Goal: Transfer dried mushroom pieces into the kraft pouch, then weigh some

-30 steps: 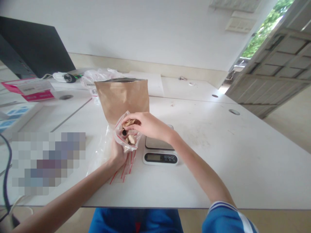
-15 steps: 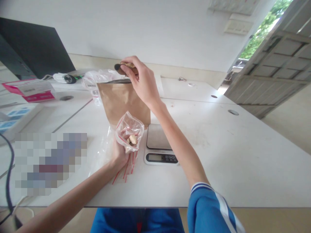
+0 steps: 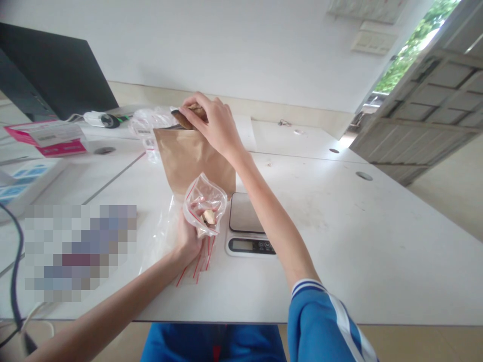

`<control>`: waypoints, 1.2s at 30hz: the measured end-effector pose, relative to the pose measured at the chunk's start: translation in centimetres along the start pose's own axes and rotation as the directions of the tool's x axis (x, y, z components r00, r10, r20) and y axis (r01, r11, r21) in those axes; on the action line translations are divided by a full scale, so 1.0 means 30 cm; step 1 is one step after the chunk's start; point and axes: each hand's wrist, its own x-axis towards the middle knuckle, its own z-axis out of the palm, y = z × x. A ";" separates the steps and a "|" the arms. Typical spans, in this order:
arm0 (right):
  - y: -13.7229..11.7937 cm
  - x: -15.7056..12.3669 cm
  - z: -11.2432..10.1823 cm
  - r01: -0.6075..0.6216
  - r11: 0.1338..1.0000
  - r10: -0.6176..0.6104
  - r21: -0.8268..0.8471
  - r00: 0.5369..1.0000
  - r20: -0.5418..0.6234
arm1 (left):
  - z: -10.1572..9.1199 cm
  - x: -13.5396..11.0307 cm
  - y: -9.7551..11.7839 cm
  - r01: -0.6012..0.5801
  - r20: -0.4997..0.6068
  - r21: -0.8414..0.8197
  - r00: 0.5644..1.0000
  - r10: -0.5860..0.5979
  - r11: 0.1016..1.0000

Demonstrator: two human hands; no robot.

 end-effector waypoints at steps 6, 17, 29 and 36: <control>0.029 0.006 0.019 0.027 0.995 -0.031 0.098 0.999 0.041 | 0.006 -0.003 0.007 0.033 0.004 -0.001 0.999 -0.033 0.999; 0.048 -0.021 0.038 0.083 0.996 -0.084 0.025 0.996 0.040 | 0.012 -0.005 0.010 0.031 -0.013 -0.013 0.999 -0.031 0.999; 0.024 -0.031 0.025 0.084 0.985 -0.074 -0.150 0.995 0.068 | 0.016 -0.010 0.011 0.033 -0.020 -0.027 0.999 -0.034 0.999; -0.006 -0.048 0.035 0.024 0.961 -0.023 -0.274 1.000 0.008 | 0.011 0.000 0.006 0.049 -0.026 -0.028 0.998 -0.050 0.998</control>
